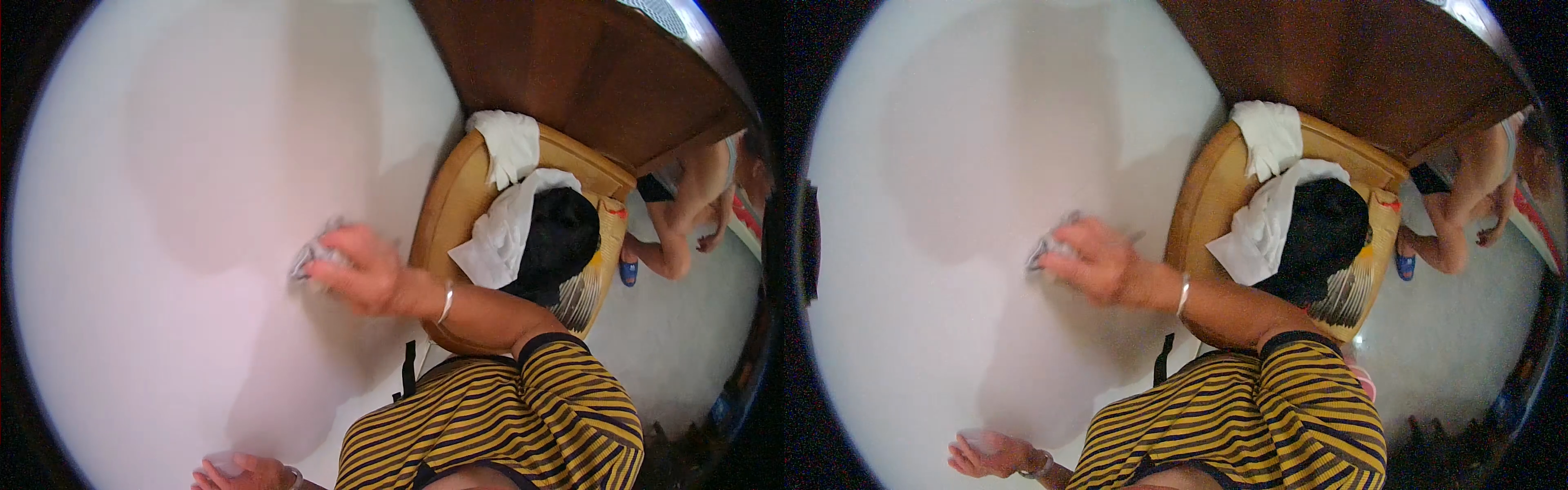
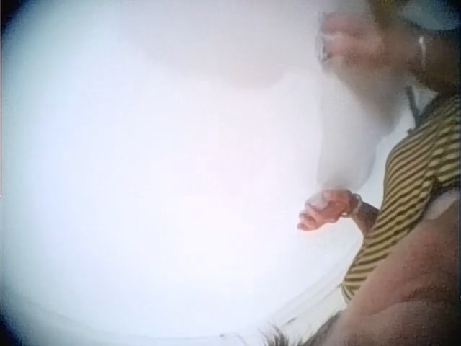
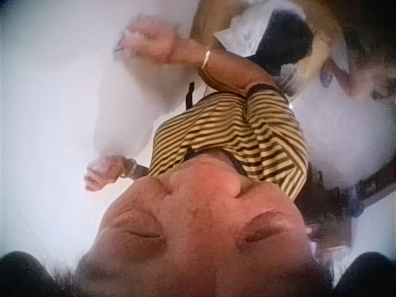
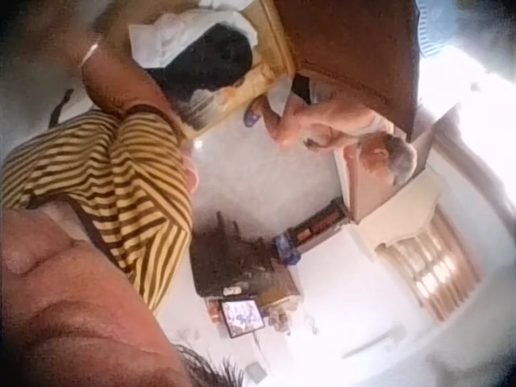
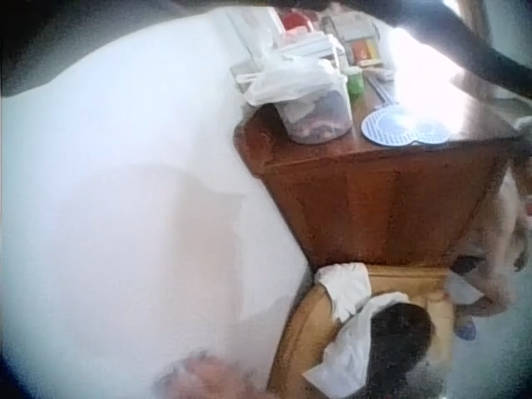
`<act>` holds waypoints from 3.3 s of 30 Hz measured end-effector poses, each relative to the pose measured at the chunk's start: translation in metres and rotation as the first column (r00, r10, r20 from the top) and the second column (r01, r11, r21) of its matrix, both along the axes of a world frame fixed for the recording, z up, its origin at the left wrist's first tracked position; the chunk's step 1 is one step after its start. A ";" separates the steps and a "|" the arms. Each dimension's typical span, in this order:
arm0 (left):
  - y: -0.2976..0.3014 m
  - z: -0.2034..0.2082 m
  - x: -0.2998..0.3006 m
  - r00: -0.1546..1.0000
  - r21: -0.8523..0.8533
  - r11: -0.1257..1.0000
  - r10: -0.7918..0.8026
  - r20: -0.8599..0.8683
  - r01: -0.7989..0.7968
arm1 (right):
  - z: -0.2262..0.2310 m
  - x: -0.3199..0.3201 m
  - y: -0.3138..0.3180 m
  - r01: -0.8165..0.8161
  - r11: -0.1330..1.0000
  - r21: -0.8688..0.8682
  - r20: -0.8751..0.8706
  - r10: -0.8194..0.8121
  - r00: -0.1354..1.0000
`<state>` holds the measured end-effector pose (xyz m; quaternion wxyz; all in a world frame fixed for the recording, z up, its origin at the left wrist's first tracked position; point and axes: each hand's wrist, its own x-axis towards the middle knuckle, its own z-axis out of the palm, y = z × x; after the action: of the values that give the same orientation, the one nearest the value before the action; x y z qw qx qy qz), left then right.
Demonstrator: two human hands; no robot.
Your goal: Cleaning a wall and a wooden cabinet using a wet cloth and a bucket of water.
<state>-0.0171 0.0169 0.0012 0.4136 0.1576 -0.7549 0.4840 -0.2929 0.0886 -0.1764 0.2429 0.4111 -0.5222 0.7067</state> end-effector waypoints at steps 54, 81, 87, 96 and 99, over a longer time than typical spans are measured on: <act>0.009 0.010 0.001 0.936 0.286 0.892 -0.349 -0.055 0.349 | 0.039 0.055 0.021 -0.140 0.972 0.191 0.164 0.109 0.980; 0.004 0.006 -0.001 0.952 0.255 0.920 -0.306 -0.011 0.298 | -0.012 -0.033 0.006 0.165 0.950 0.264 0.351 -0.254 0.901; 0.003 0.007 0.000 0.950 0.246 0.919 -0.311 -0.024 0.307 | -0.001 -0.033 0.009 0.150 0.955 0.258 0.328 -0.232 0.916; 0.001 0.007 0.002 0.946 0.231 0.919 -0.322 -0.023 0.319 | 0.012 -0.023 0.005 0.144 0.968 0.208 0.256 -0.195 0.947; 0.003 0.006 -0.003 0.941 0.234 0.913 -0.336 -0.036 0.335 | -0.018 -0.049 0.007 0.153 0.968 0.198 0.373 -0.219 0.901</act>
<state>-0.0199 0.0203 0.0067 0.4671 0.0728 -0.8238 0.3129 -0.3419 0.0951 -0.1942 0.1653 0.2279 -0.6535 0.7026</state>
